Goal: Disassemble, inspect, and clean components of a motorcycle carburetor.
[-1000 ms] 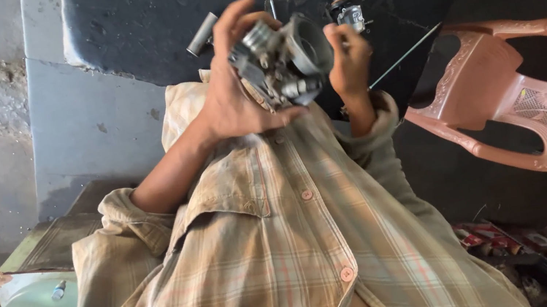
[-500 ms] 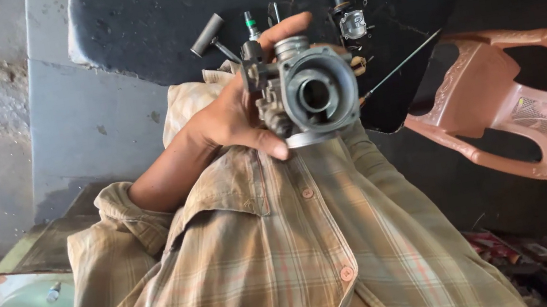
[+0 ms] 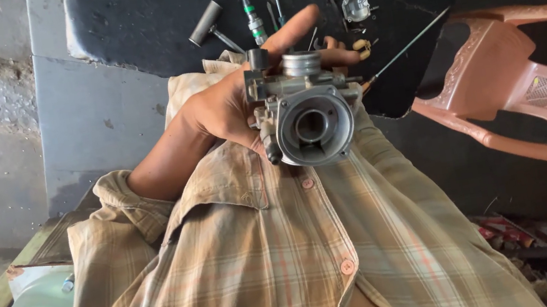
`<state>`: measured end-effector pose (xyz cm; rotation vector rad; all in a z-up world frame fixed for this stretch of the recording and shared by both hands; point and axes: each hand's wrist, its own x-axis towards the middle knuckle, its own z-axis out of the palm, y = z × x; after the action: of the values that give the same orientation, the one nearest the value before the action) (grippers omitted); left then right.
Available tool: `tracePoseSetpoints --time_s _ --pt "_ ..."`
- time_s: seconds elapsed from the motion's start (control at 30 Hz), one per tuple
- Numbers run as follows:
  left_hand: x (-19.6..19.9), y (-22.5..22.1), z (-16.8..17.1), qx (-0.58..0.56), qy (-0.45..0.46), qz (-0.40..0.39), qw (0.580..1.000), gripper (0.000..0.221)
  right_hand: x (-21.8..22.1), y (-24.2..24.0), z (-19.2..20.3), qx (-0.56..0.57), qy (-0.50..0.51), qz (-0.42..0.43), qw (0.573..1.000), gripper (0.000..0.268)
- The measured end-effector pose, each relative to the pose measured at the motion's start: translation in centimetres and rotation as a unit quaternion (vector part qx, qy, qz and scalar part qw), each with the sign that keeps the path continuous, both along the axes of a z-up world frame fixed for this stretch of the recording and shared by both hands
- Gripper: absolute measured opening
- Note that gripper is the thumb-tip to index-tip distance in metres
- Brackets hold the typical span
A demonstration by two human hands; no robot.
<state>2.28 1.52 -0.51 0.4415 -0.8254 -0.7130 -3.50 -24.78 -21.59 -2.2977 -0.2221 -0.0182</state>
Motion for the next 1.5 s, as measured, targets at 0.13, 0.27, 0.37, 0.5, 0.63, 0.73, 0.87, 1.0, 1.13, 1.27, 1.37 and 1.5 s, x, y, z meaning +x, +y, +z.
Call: tracePoseSetpoints --time_s 0.13,0.27,0.37,0.5,0.63,0.73,0.87,1.0,1.13,1.27,1.37,1.5 --pt "-0.8 0.8 -0.9 0.015 0.053 -0.013 0.998 0.131 -1.0 0.7 0.1 -0.014 -0.006 0.008 1.000 0.035" --pt "-3.6 3.6 -8.7 0.139 0.051 0.028 0.989 0.121 -3.5 -2.0 0.2 -0.055 -0.008 -0.020 0.998 0.039" --pt "-2.7 3.1 -5.2 0.135 0.124 0.034 0.983 0.120 -4.0 -2.1 -1.6 -0.025 0.059 -0.109 0.992 0.029" --pt "-1.3 1.4 0.2 0.053 0.288 0.013 0.956 0.124 -4.0 -3.5 -2.4 0.056 0.078 -0.210 0.973 0.015" --pt "-1.5 1.6 -1.1 0.034 0.334 0.026 0.942 0.127 -2.6 -5.7 -2.1 0.044 0.014 -0.251 0.967 0.012" --pt "-1.5 1.7 -2.6 0.038 0.413 -0.024 0.910 0.116 -0.3 -6.8 -2.3 -0.017 0.038 -0.257 0.966 0.016" --pt "-1.2 1.2 -1.7 0.030 0.370 -0.009 0.928 0.110 3.4 -7.9 -3.8 -0.222 -0.029 -0.196 0.955 0.041" --pt "-1.3 1.1 -2.3 0.069 0.330 0.001 0.941 0.113 6.5 -8.4 -5.6 -0.322 -0.062 -0.131 0.936 0.072" --pt "-1.2 0.9 -1.9 0.080 0.321 0.011 0.944 0.114 8.0 -8.5 -6.2 -0.361 -0.083 -0.104 0.923 0.073" --pt "-2.3 1.1 -2.9 0.084 0.299 0.019 0.950 0.115 8.0 -8.2 -5.6 -0.339 -0.009 -0.143 0.930 0.048" --pt "-3.0 0.8 -5.2 0.110 0.302 0.019 0.947 0.114 7.2 -7.8 -3.3 -0.285 -0.012 -0.214 0.934 0.045" --pt "-1.5 -0.3 -3.5 0.101 0.227 0.068 0.966 0.107 5.7 -7.4 0.0 -0.093 -0.045 -0.272 0.957 0.050"
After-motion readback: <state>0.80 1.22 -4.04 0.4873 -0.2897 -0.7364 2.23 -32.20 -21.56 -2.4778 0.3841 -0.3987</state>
